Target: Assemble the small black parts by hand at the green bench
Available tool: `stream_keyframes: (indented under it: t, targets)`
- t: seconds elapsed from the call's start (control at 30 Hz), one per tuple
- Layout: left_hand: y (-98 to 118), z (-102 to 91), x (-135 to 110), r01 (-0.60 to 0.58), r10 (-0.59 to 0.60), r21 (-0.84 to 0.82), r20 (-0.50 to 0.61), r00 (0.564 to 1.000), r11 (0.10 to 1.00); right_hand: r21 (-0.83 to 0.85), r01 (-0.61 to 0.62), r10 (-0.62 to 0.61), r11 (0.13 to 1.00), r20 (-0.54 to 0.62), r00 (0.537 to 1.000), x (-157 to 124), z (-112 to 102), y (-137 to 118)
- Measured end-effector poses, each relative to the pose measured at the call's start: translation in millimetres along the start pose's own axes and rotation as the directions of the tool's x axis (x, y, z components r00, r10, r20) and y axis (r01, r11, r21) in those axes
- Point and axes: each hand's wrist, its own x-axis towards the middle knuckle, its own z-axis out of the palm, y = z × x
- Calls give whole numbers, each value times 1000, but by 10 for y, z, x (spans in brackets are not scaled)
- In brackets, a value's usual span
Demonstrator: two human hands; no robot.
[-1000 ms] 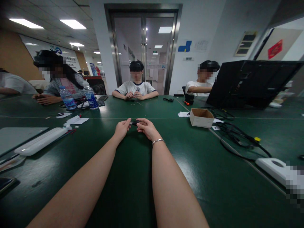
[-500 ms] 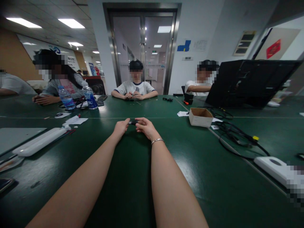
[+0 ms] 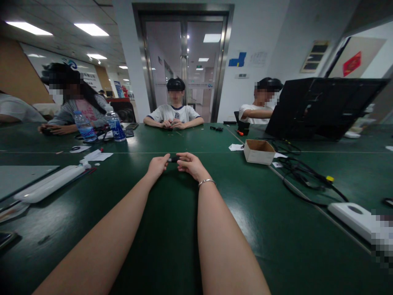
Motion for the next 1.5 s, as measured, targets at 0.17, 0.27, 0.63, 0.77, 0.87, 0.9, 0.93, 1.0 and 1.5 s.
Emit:
stream_keyframes:
  t: [0.17, 0.27, 0.63, 0.77, 0.87, 0.9, 0.93, 1.0, 1.5]
  targets:
    - [-40, 39, -21, -154, 163, -112, 72, 984, 982, -61, -107, 101, 992, -97, 990, -34, -18, -97]
    - [-50, 73, -21, -236, 270, -245, 117, 956, 941, -102, -137, 119, 985, -165, 979, -54, -24, -142]
    - [107, 44, -135, -246, 302, -314, 143, 943, 917, -69, -139, 124, 988, -189, 974, -39, -38, -128]
    - [116, 87, -140, -29, 87, -280, 195, 977, 960, -66, -126, 116, 990, -135, 984, -51, -41, -116]
    - [92, 113, -124, -102, 148, -250, 173, 974, 963, -73, -129, 119, 989, -125, 985, -54, -38, -112]
    - [85, 115, -119, -130, 175, -252, 162, 971, 959, -72, -129, 120, 989, -122, 985, -54, -39, -111]
    - [81, 113, -114, -150, 194, -260, 154, 969, 954, -69, -127, 119, 989, -118, 986, -53, -41, -111]
    - [78, 103, -108, -142, 187, -277, 143, 972, 950, -61, -125, 117, 990, -113, 987, -52, -48, -109]
    - [49, 105, -126, -229, 272, -258, 145, 951, 939, -43, -102, 96, 994, -113, 989, -64, -62, -97]
